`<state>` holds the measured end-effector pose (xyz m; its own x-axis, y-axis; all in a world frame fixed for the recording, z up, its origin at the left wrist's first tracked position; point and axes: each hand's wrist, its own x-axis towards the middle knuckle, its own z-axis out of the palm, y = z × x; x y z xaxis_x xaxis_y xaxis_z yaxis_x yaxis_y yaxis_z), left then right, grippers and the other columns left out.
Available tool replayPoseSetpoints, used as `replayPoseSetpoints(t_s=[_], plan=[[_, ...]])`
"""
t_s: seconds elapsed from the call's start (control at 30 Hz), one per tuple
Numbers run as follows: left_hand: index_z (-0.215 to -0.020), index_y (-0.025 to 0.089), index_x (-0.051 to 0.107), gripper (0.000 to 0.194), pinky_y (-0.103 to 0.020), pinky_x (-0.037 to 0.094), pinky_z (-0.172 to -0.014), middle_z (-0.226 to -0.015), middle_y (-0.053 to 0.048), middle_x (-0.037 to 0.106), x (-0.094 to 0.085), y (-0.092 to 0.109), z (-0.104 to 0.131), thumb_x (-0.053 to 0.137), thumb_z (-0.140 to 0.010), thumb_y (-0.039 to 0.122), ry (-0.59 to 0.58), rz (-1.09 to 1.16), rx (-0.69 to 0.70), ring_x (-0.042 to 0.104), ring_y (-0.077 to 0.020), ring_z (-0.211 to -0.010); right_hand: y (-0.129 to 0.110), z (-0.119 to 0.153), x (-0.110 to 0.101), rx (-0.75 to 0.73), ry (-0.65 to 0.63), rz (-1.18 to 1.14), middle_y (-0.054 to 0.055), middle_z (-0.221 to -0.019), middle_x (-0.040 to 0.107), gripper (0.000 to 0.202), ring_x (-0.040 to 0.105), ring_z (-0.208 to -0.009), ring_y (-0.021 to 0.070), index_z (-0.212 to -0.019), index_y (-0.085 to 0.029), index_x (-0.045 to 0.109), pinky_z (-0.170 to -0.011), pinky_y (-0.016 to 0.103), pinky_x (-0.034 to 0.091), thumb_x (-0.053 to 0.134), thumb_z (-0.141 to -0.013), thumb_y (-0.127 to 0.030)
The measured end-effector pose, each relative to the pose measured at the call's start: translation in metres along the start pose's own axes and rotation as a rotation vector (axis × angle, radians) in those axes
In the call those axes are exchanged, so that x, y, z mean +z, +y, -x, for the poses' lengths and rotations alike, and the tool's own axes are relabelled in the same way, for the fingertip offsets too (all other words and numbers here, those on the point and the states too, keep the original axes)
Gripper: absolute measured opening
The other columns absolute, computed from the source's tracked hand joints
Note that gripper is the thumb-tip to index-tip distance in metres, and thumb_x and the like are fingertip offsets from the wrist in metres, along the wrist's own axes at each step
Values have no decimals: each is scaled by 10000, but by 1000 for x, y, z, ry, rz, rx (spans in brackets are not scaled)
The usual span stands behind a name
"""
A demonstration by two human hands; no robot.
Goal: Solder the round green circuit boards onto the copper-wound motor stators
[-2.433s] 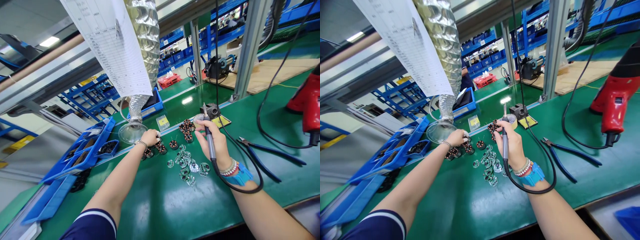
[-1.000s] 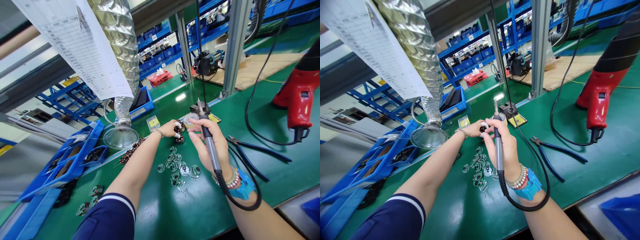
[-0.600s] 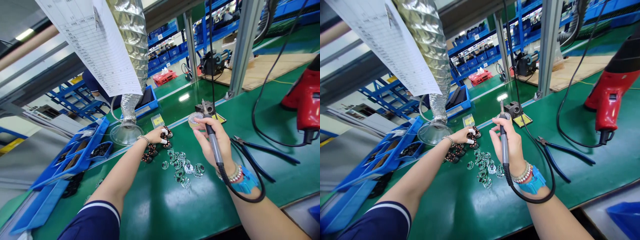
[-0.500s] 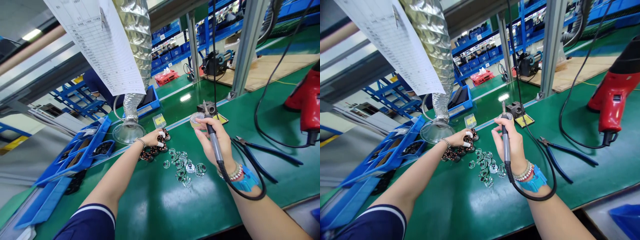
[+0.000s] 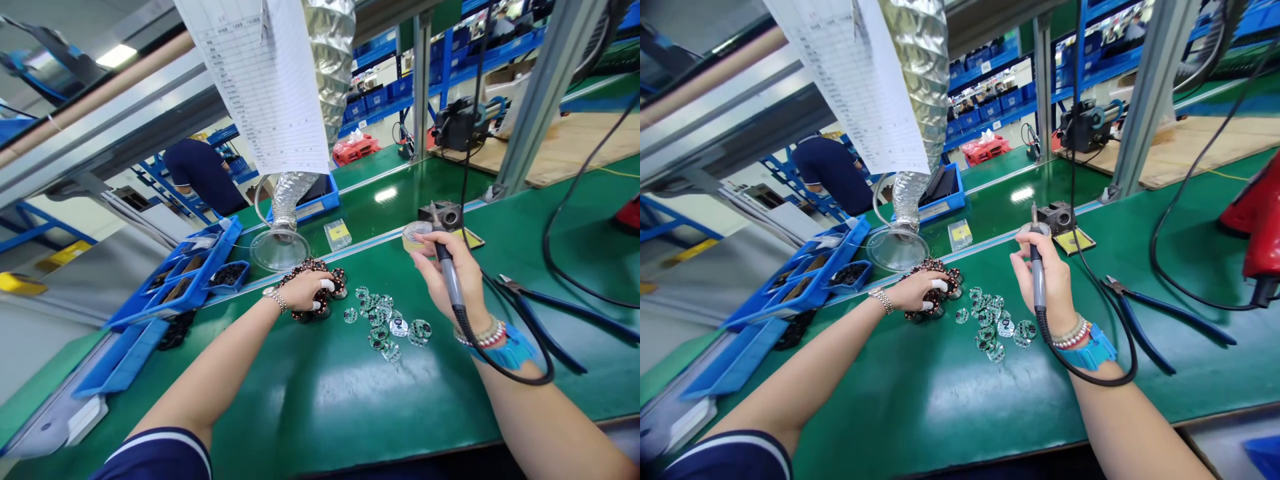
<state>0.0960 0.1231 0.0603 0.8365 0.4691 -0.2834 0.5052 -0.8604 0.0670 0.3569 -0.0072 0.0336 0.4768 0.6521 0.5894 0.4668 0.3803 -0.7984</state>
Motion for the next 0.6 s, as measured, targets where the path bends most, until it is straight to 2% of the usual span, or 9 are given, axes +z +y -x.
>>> replayPoseSetpoints(t_s=[0.1,0.17,0.23,0.33,0.43,0.6], plan=[[-1153,230,490,503,-382,273,-1016,-1331,-79,405,5,13,21,619,-667,231,149,-33,-54,362,-239,-1221,1,1,3,-5,-10,13,54,-1025,616,291,635,-804,175,-1035,-223,525,-662,322,543,588,-751,-236],[-1042,217,565,369,-440,232,-1034,-1325,-81,416,13,25,32,612,-692,323,246,-99,-127,316,-266,-1248,2,3,6,-18,-21,27,57,-1032,613,301,638,-786,172,-1036,-220,524,-668,323,543,597,-744,-234],[-896,204,626,261,-525,159,-1039,-1323,-84,428,24,36,38,610,-698,373,279,-178,-189,264,-314,-1270,1,6,11,-46,-33,51,61,-1041,606,314,641,-772,167,-1039,-214,526,-688,323,540,606,-736,-230],[-833,182,657,167,-570,130,-1030,-1325,-92,435,42,50,44,578,-736,291,317,-244,-240,246,-332,-1281,-5,11,17,-95,-95,79,62,-1000,615,318,643,-747,157,-1057,-201,513,-710,313,528,587,-749,-219],[-810,172,671,149,-545,157,-1039,-1290,-98,472,54,62,56,571,-742,259,362,-232,-234,271,-321,-1273,-18,15,16,-202,-293,134,46,-877,636,305,637,-724,150,-1064,-189,500,-718,299,509,554,-764,-200],[-764,168,663,183,-506,176,-1053,-1252,-103,504,67,87,102,551,-765,314,333,-131,-146,302,-301,-1266,-33,22,-2,-392,-826,320,23,-800,615,268,580,-616,116,-1055,-199,491,-619,254,478,487,-787,-183]])
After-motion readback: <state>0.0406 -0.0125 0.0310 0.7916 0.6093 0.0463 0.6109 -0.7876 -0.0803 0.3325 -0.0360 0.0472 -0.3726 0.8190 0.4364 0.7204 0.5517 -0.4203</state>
